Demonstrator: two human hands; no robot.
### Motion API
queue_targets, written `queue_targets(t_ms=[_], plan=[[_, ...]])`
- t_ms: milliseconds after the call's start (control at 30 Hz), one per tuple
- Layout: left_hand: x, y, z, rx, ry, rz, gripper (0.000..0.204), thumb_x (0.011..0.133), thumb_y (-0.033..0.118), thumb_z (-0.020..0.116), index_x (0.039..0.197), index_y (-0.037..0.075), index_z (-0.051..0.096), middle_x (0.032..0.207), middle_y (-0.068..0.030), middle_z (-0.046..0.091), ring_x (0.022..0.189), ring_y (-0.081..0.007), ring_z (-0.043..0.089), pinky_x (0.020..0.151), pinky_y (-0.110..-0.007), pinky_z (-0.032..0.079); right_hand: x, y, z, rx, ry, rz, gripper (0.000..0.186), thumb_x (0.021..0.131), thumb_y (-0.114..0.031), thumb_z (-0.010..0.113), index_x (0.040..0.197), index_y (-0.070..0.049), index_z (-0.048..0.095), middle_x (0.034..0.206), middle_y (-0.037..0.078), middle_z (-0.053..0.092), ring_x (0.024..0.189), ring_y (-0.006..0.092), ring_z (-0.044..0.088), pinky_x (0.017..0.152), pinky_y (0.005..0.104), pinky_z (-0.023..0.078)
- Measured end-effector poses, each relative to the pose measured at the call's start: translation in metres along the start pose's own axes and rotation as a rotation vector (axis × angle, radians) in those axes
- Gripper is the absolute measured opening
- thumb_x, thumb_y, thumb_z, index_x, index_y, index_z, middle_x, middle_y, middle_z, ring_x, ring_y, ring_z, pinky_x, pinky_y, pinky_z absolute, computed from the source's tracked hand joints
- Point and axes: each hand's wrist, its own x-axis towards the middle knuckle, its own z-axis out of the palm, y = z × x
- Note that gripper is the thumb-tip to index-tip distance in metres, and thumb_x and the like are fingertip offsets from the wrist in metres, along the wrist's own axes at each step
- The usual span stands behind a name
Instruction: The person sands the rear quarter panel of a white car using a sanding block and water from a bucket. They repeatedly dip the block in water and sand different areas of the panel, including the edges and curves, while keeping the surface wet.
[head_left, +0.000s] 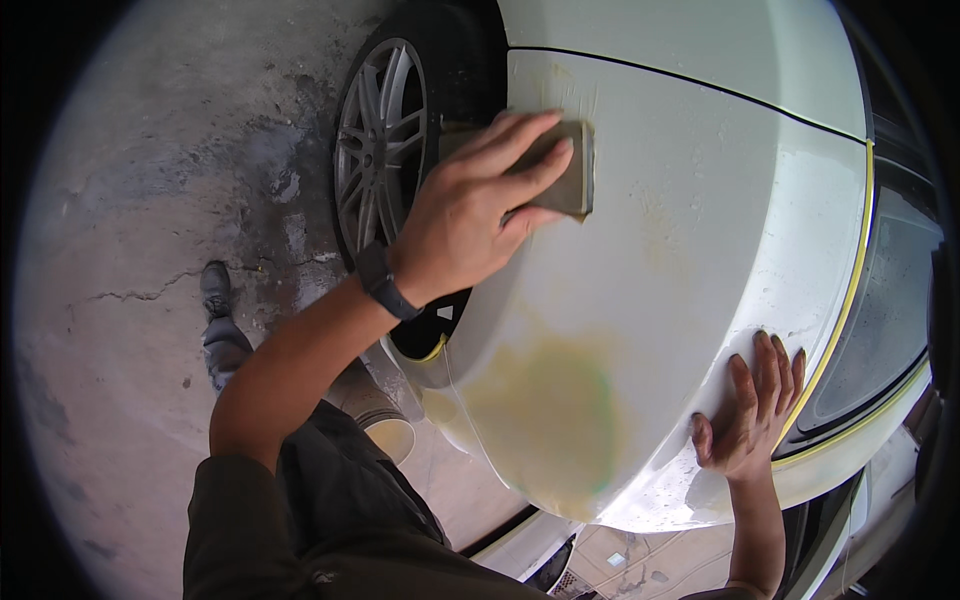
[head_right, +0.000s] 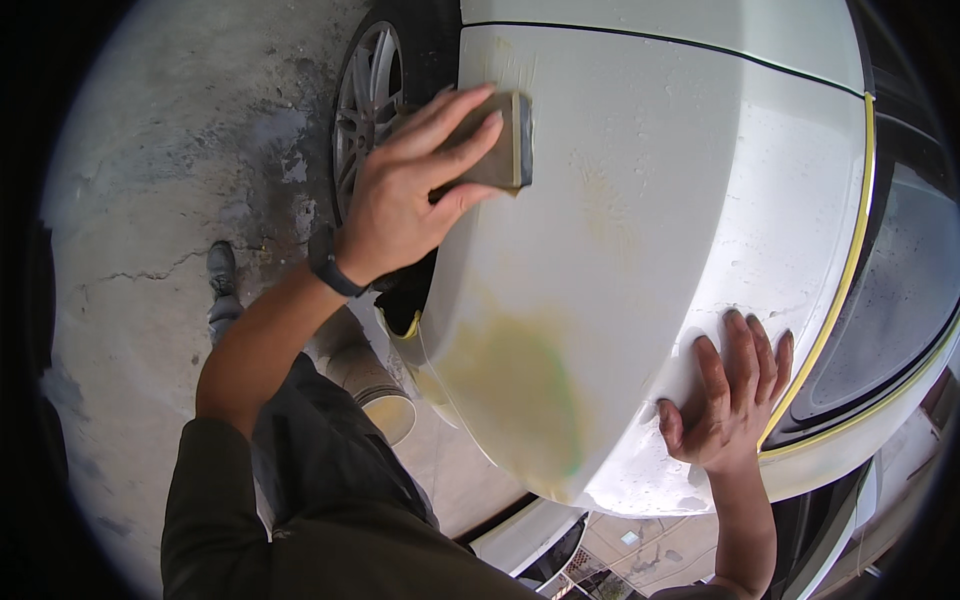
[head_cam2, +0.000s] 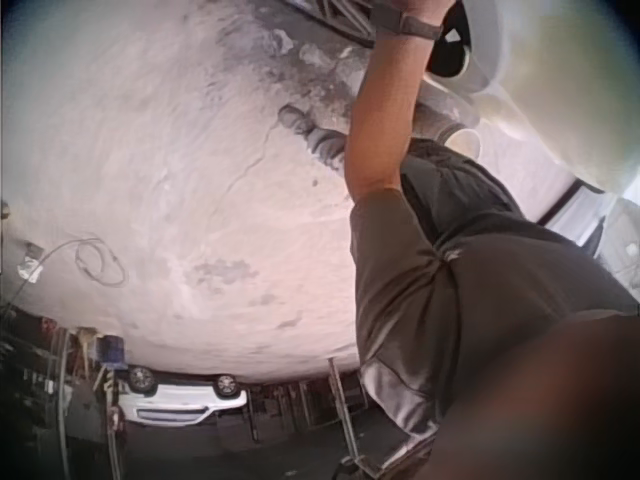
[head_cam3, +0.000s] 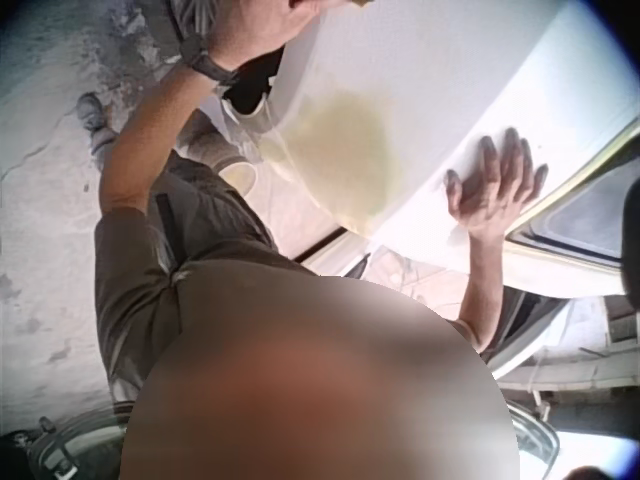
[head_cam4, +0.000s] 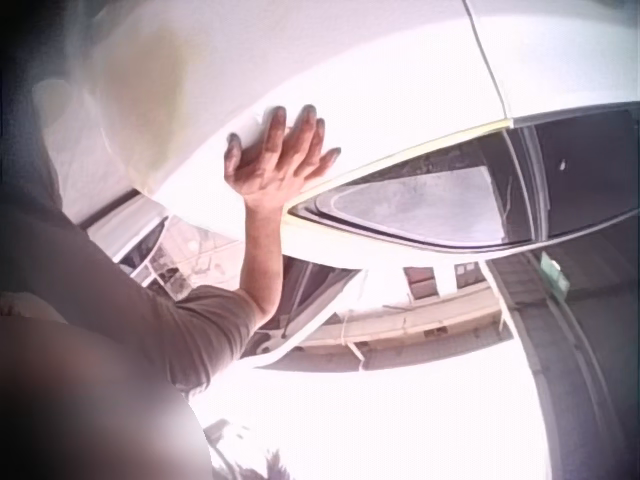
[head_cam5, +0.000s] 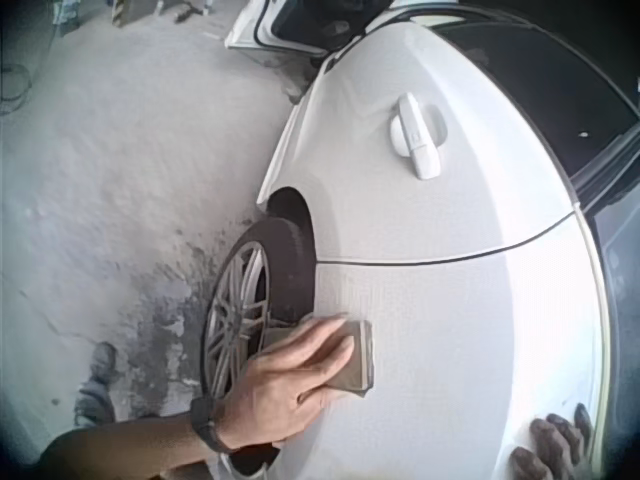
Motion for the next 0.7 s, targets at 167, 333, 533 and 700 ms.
queue_targets(t_ms=[167, 333, 533, 700], plan=[[-0.017, -0.012, 0.003, -0.038, 0.043, -0.071, 0.071, 0.075, 0.004, 0.093, 0.141, 0.003, 0.067, 0.154, -0.0198, 0.058, 0.137, -0.0391, 0.06, 0.11, -0.044, 0.053, 0.001, 0.001, 0.0, 0.006, 0.0, 0.001, 0.066, 0.098, -0.051, 0.056, 0.15, -0.011, 0.054, 0.151, 0.026, 0.053, 0.143, 0.0448, 0.048, 0.123, 0.0692, 0.024], [-0.019, -0.009, 0.004, 0.038, 0.069, -0.081, 0.059, 0.086, 0.01, 0.086, 0.141, 0.0, 0.066, 0.15, -0.0207, 0.061, 0.13, -0.0348, 0.066, 0.106, -0.038, 0.054, 0.0, 0.001, 0.001, 0.0, 0.007, -0.008, 0.066, 0.097, -0.052, 0.056, 0.15, -0.012, 0.054, 0.151, 0.026, 0.053, 0.144, 0.045, 0.047, 0.123, 0.0692, 0.023], [0.017, -0.017, 0.0, -0.053, 0.065, -0.243, 0.062, 0.078, 0.005, 0.091, 0.136, -0.001, 0.07, 0.15, -0.0218, 0.06, 0.132, -0.0381, 0.063, 0.11, -0.045, 0.051, -0.001, 0.0, 0.0, 0.018, -0.018, 0.016, 0.067, 0.096, -0.052, 0.058, 0.15, -0.012, 0.054, 0.151, 0.026, 0.053, 0.145, 0.0446, 0.046, 0.123, 0.0703, 0.022], [0.01, -0.011, 0.0, -0.007, 0.062, -0.036, 0.062, 0.079, 0.005, 0.089, 0.137, -0.001, 0.068, 0.149, -0.0182, 0.062, 0.129, -0.0362, 0.066, 0.108, -0.038, 0.053, 0.0, 0.0, -0.001, -0.003, 0.004, -0.01, 0.068, 0.097, -0.053, 0.057, 0.15, -0.011, 0.053, 0.151, 0.027, 0.053, 0.143, 0.0459, 0.048, 0.122, 0.0699, 0.024]])
